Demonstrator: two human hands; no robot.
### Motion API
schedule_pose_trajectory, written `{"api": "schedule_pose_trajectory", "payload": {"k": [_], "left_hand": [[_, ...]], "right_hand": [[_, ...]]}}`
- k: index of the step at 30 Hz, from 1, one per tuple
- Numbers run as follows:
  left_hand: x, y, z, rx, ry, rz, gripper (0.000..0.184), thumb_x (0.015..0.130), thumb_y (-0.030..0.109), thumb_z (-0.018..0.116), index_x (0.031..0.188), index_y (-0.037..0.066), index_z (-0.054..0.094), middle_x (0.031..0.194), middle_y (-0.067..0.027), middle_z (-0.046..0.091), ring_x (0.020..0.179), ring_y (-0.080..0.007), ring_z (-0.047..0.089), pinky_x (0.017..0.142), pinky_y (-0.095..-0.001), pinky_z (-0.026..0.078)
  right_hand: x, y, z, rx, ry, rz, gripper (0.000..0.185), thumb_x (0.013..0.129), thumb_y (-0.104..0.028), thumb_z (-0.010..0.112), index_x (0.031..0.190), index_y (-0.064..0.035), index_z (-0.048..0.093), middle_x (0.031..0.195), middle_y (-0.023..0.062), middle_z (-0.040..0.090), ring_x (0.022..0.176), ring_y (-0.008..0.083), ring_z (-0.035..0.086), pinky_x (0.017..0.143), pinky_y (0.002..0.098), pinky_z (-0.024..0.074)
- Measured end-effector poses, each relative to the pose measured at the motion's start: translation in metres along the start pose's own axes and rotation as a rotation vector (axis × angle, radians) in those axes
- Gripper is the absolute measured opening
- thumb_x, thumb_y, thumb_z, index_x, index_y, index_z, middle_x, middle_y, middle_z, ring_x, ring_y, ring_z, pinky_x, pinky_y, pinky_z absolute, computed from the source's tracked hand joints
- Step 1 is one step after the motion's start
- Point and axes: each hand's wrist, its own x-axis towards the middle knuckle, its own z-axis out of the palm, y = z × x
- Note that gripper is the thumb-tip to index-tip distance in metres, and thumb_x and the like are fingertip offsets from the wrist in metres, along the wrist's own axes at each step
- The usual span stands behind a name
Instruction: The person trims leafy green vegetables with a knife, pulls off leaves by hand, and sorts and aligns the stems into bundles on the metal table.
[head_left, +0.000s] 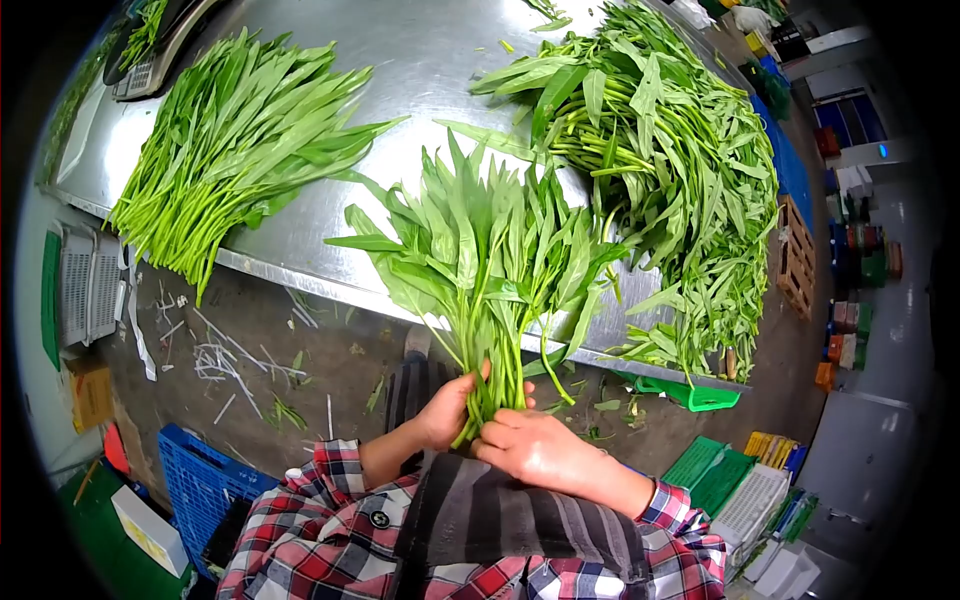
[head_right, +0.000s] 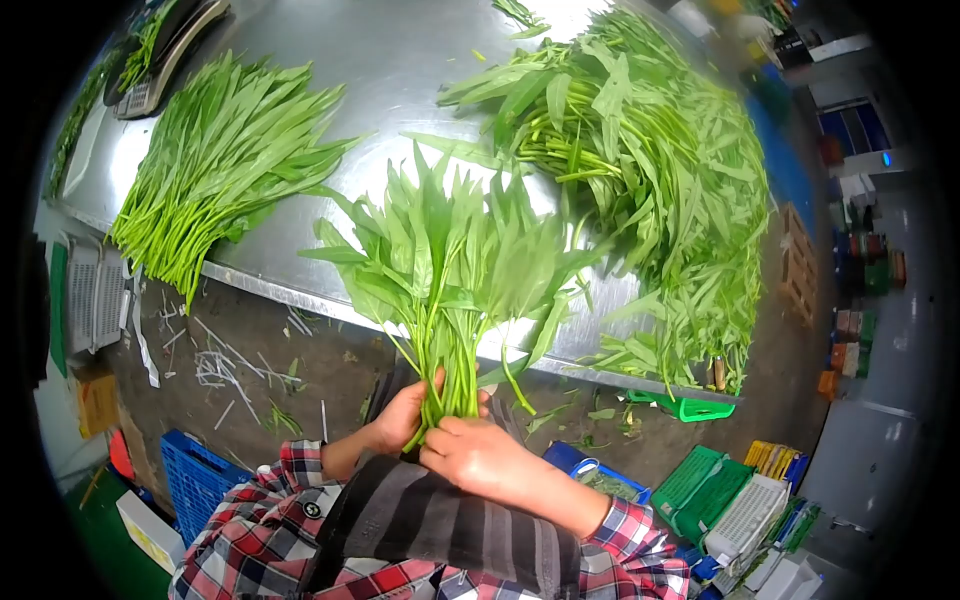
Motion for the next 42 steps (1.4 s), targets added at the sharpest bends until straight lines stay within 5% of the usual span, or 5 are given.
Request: {"api": "schedule_pose_trajectory", "payload": {"k": [12, 15, 21, 32, 42], "left_hand": [[-0.012, 0.009, 0.008, 0.148, 0.149, 0.015, 0.046, 0.092, 0.029, 0.044, 0.129, 0.003, 0.038, 0.121, -0.0101, 0.053, 0.085, -0.0138, 0.059, 0.08, -0.0353, 0.051], [-0.01, 0.009, -0.004, 0.182, 0.147, -0.036, 0.047, 0.087, 0.022, 0.052, 0.129, 0.006, 0.038, 0.114, -0.0118, 0.056, 0.088, -0.0191, 0.059, 0.08, -0.0345, 0.051], [-0.006, 0.008, 0.002, 0.157, 0.21, -0.011, 0.058, 0.084, 0.01, 0.054, 0.136, 0.01, 0.029, 0.112, -0.0135, 0.054, 0.097, -0.023, 0.057, 0.086, -0.0383, 0.048], [-0.007, 0.01, 0.016, 0.298, 0.373, -0.048, 0.027, 0.08, 0.01, 0.062, 0.104, 0.001, 0.056, 0.084, -0.007, 0.061, 0.075, -0.0165, 0.06, 0.069, -0.0311, 0.051], [0.001, -0.003, 0.018, 0.31, 0.463, 0.014, 0.022, 0.078, 0.006, 0.063, 0.098, 0.001, 0.055, 0.077, -0.0081, 0.058, 0.066, -0.0177, 0.058, 0.059, -0.0309, 0.05]], "right_hand": [[-0.044, 0.016, -0.04, 0.605, 0.218, 1.019, 0.03, 0.074, -0.018, 0.072, 0.094, -0.0015, 0.057, 0.069, 0.0012, 0.052, 0.065, 0.0077, 0.047, 0.059, 0.0221, 0.0396], [-0.062, 0.017, -0.035, 0.739, -0.026, 0.881, 0.028, 0.077, -0.021, 0.069, 0.092, 0.0006, 0.06, 0.071, 0.0055, 0.057, 0.064, 0.0112, 0.053, 0.058, 0.025, 0.0426], [-0.073, 0.027, -0.066, 1.09, 0.918, 0.896, 0.013, 0.087, -0.018, 0.056, 0.082, -0.0058, 0.055, 0.065, -0.0004, 0.054, 0.049, 0.0057, 0.046, 0.045, 0.0212, 0.0396], [-0.024, 0.058, 0.012, 0.773, 0.217, 0.767, 0.01, 0.082, -0.007, 0.059, 0.086, 0.0012, 0.054, 0.069, 0.0054, 0.058, 0.067, 0.0144, 0.057, 0.06, 0.0265, 0.0453], [0.0, 0.051, 0.013, 0.1, 0.472, 0.878, 0.023, 0.078, -0.019, 0.064, 0.078, 0.0023, 0.055, 0.064, 0.0117, 0.058, 0.06, 0.0195, 0.06, 0.054, 0.0318, 0.0463]]}}
